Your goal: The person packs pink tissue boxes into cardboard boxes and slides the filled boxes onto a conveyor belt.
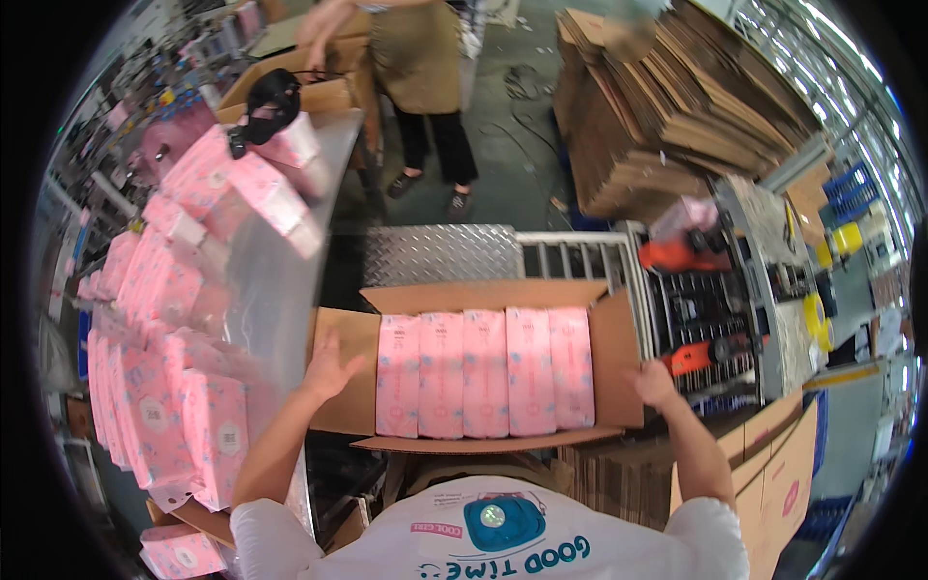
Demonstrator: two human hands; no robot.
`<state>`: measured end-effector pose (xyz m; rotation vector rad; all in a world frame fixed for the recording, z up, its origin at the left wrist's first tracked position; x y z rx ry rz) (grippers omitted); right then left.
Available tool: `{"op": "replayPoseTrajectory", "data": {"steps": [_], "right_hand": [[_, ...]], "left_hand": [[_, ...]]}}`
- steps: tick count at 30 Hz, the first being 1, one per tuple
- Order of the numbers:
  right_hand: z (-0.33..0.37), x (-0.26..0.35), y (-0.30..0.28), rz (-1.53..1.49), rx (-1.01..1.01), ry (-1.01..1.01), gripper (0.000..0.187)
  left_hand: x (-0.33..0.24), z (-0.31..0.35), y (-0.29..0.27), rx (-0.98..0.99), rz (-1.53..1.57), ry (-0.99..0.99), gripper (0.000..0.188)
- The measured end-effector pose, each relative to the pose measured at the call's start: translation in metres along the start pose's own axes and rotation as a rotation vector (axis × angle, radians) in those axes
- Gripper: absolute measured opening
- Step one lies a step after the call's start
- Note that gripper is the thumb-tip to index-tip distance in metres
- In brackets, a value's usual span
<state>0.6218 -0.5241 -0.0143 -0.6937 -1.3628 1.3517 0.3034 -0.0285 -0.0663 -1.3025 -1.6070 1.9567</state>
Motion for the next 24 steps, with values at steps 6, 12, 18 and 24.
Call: {"op": "replayPoseTrajectory", "data": {"steps": [6,12,18,24], "right_hand": [[-0.006,-0.057,0.0,0.175,0.181,0.021,0.046],[0.069,-0.073,0.085,0.011,0.735,-0.468,0.096],[-0.031,-0.042,0.031,0.318,-0.033,-0.074,0.111],[0.034,-0.14,0.108,-0.58,0.116,1.005,0.097]], "left_hand": [[-0.055,0.025,0.116,0.153,0.984,-0.623,0.061],[-0.232,0.021,0.154,0.245,-0.028,0.521,0.083],[-0.266,-0.096,0.046,-0.509,0.287,0.4,0.024],[-0.151,-0.039,0.153,0.125,0.505,-0.273,0.078]]}}
Point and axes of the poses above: each hand's wrist, its own z-axis away from the middle knuckle, its own y-axis out of the palm, x = y × z, the point moved 7 cm from there along -z, towards the middle knuckle, and after that the axes turned 13 degrees about -x, right-handed, at the moved point
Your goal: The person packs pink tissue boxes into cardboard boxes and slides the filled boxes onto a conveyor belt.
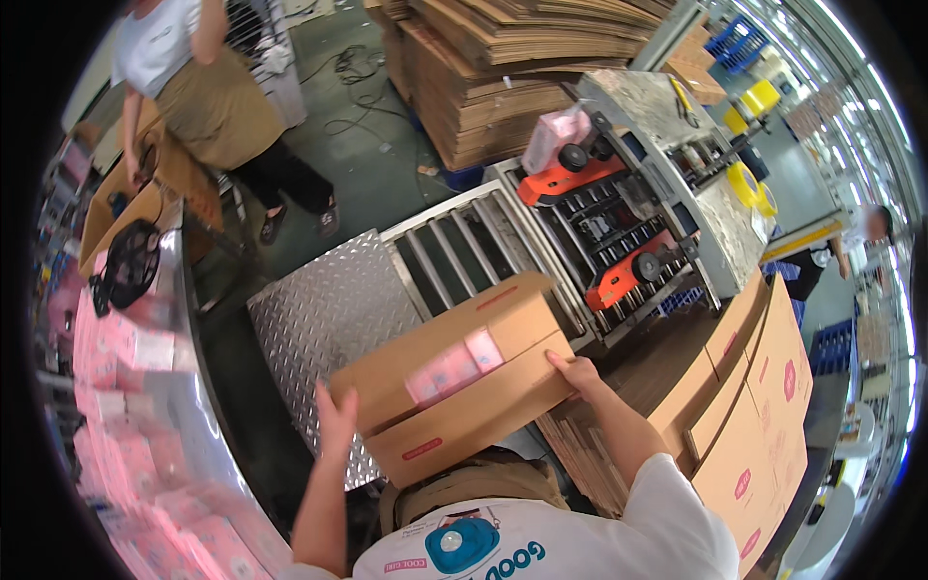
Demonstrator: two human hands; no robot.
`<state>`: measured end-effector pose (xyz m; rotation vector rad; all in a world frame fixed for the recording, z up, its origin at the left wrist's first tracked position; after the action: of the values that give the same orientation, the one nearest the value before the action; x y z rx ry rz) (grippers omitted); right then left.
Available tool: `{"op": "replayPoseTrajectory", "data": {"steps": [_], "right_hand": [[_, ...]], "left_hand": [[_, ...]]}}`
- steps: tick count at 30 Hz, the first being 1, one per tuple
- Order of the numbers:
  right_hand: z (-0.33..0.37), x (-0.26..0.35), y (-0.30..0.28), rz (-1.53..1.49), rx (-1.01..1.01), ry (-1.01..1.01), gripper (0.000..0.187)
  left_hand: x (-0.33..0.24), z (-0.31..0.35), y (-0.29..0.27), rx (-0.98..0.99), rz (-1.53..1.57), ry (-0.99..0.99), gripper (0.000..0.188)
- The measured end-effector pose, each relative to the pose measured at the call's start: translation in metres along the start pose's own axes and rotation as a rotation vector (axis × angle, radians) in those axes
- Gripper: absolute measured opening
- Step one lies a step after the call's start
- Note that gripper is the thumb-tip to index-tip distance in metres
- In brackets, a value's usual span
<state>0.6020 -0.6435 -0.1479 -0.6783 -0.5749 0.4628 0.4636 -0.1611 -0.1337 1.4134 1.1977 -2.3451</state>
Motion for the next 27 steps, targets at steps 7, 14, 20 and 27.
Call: {"op": "replayPoseTrajectory", "data": {"steps": [7,14,20,27], "right_hand": [[-0.007,0.184,-0.031,0.412,-0.677,-0.952,0.081],[-0.067,0.24,-0.013,0.443,-0.52,-1.342,0.072],[-0.153,0.22,-0.102,0.28,-0.638,-1.493,0.055],[-0.109,0.161,-0.138,0.371,-0.021,-0.678,0.05]], "left_hand": [[0.022,0.034,0.094,-0.191,-0.065,0.052,0.085],[-0.127,-0.058,0.216,-0.122,-0.062,0.242,0.085],[-0.181,-0.045,0.303,-0.202,-0.08,0.269,0.087],[-0.15,-0.002,0.257,0.621,0.074,0.281,0.061]]}}
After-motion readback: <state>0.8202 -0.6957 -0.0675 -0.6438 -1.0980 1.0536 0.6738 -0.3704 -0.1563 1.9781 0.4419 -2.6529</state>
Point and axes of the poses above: each hand's wrist, its own z-axis away from the middle knuckle, its own y-axis out of the palm, x = y × z, the point moved 7 cm from there along -z, towards the middle knuckle, and after that the axes turned 13 degrees about -x, right-handed, at the moved point
